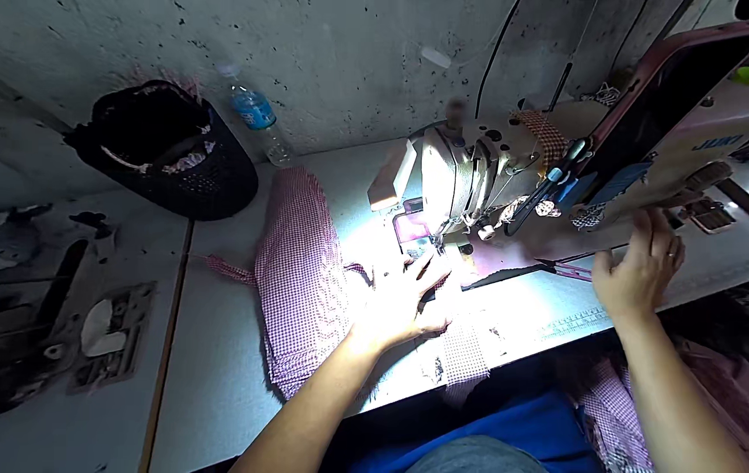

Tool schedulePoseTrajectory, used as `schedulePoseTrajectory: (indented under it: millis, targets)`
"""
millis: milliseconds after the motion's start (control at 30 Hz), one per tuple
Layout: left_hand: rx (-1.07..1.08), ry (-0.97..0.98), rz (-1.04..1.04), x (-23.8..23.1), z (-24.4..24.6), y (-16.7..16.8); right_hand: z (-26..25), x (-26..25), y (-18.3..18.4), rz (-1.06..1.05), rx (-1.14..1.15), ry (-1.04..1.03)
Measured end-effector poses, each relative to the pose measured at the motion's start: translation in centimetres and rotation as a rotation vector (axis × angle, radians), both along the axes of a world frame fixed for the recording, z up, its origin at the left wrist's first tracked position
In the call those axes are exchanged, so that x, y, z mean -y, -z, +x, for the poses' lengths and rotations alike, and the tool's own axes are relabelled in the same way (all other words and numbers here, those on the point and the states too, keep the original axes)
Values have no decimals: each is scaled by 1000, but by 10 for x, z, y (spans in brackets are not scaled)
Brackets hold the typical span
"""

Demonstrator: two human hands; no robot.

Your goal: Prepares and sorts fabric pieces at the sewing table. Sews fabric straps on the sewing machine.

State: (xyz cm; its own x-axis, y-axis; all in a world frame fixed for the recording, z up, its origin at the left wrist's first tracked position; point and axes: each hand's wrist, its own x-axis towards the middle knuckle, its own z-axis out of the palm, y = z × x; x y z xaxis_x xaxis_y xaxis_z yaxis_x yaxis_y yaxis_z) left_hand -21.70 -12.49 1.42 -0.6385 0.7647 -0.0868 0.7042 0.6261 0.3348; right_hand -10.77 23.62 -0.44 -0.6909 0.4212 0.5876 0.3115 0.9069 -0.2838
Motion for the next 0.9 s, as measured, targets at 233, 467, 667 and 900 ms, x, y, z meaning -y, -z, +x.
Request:
schedulePoseTrajectory:
  millis: [233, 467, 667, 900]
  targets:
    - [-39, -10, -9, -1, -3, 1, 4, 121, 5, -93, 161, -653]
    - [-85, -37, 22, 0, -4, 7, 9, 144, 14, -101, 303, -851]
    - [-16, -77, 9, -6, 11, 0, 10, 148, 15, -68, 318, -800]
    - [-56, -475, 254, -16, 79, 7, 8, 153, 15, -77, 297, -803]
